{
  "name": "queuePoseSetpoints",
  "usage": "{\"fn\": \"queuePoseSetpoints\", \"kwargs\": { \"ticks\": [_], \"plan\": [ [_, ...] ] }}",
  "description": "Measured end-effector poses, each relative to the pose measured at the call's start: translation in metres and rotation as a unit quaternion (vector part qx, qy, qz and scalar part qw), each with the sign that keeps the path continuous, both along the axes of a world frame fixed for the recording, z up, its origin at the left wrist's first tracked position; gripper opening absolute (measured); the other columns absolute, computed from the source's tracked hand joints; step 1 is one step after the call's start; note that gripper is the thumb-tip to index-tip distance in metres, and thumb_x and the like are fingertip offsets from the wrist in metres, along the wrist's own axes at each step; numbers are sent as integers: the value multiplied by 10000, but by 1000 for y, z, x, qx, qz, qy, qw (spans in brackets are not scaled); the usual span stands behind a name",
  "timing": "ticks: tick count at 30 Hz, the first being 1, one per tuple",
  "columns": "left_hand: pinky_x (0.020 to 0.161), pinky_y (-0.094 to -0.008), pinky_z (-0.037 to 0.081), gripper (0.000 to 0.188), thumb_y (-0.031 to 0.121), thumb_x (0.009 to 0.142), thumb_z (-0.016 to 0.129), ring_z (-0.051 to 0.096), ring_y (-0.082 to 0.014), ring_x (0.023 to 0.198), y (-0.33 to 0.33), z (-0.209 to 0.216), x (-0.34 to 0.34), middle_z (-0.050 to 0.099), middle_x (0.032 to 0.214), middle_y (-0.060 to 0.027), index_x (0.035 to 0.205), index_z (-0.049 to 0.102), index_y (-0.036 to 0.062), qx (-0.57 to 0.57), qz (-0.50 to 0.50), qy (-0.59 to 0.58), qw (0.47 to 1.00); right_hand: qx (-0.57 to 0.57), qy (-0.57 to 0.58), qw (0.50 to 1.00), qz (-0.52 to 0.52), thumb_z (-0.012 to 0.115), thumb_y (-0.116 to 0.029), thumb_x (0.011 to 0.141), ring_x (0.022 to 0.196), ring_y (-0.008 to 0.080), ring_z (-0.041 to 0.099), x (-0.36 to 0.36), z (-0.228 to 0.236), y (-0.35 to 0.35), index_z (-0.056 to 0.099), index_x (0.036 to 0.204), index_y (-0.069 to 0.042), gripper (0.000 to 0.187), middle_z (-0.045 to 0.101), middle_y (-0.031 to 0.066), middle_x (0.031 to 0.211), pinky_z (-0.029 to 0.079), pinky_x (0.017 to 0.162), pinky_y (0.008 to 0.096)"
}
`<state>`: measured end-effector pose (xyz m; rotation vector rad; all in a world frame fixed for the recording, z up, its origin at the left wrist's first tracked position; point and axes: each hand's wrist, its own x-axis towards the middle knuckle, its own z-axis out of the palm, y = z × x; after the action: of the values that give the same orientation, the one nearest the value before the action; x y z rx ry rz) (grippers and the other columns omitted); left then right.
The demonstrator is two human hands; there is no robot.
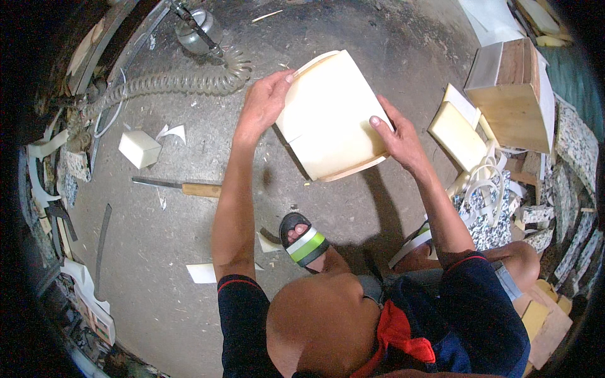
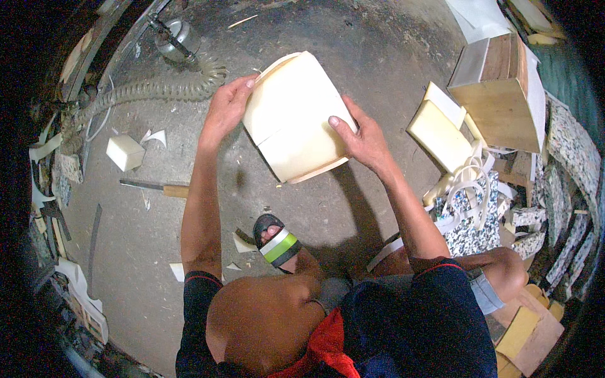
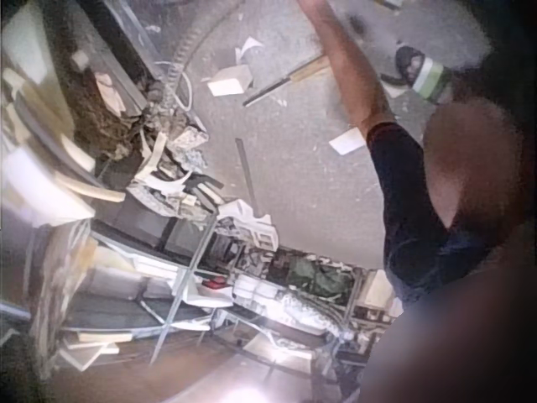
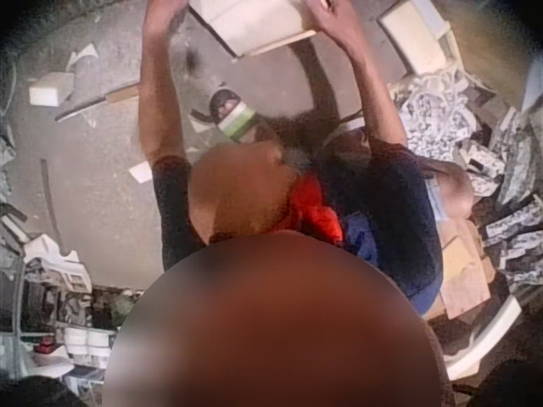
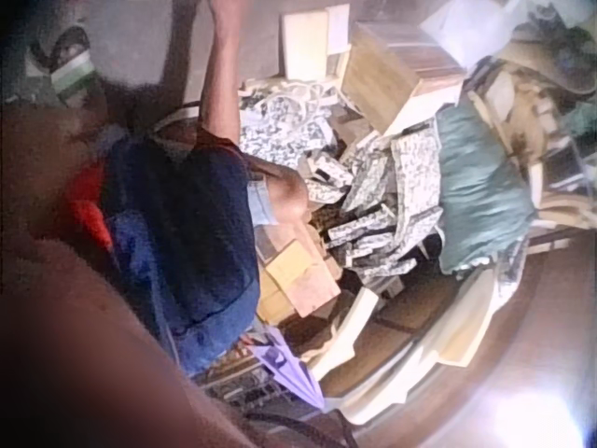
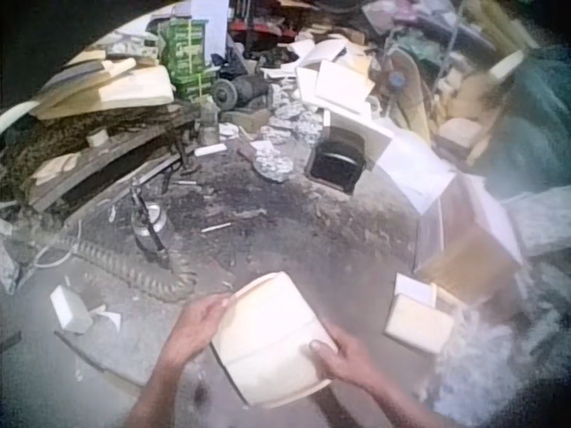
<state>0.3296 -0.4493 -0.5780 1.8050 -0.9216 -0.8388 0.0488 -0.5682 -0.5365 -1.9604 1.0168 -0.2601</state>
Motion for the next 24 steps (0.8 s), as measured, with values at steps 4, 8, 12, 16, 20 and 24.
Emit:
{"fn": "queuePoseSetpoints", "kwargs": {
  "ticks": [4, 8, 12, 16, 20, 24],
  "plan": [
    [996, -313, 481, 441, 320, 1070, 498, 651, -180, 1096, 4, -8, 5, 709, 1218, -123, 1326, 629, -14, -34, 7, 98, 995, 18, -10, 1000, 5, 662, -465, 934, 1393, 372, 474, -2, -4, -5, 443, 1483, 46, 781, 488, 282, 1483, 375, 1155, 438],
    [1052, -358, 466, 505, 343, 1076, 486, 626, -246, 1191, 15, -21, 9, 648, 1309, -192, 1388, 545, -50, -129, 77, 191, 970, 63, -38, 997, -3, 696, -395, 924, 1373, 357, 496, -2, -7, -6, 449, 1471, 61, 754, 498, 270, 1480, 385, 1145, 426],
    [1086, -395, 449, 578, 396, 1075, 474, 591, -296, 1259, 30, -30, 2, 590, 1371, -242, 1397, 508, -82, -106, 157, 222, 956, 59, -29, 998, -8, 695, -379, 931, 1342, 324, 525, 1, -10, -10, 457, 1474, 46, 730, 529, 249, 1458, 403, 1126, 416],
    [1101, -449, 416, 572, 408, 1071, 475, 577, -339, 1281, 50, -38, -10, 600, 1361, -253, 1374, 538, -73, -52, 252, 258, 931, 101, -25, 994, -31, 697, -378, 934, 1273, 300, 575, -1, -12, -15, 484, 1469, 11, 694, 584, 228, 1397, 435, 1086, 406],
    [1081, -447, 431, 577, 418, 1071, 459, 584, -333, 1266, 72, -45, -17, 601, 1359, -243, 1369, 540, -69, -71, 260, 258, 928, 127, -49, 989, -54, 693, -371, 943, 1204, 273, 614, -1, -18, -17, 503, 1457, 2, 663, 624, 210, 1340, 468, 1036, 381],
    [1021, -416, 480, 584, 426, 1068, 456, 622, -297, 1207, 86, -46, -20, 618, 1335, -214, 1370, 531, -68, -58, 293, 264, 917, 161, -57, 982, -81, 689, -361, 952, 1161, 253, 631, -2, -27, -22, 519, 1443, 4, 634, 644, 198, 1302, 487, 999, 363]
  ]
}}
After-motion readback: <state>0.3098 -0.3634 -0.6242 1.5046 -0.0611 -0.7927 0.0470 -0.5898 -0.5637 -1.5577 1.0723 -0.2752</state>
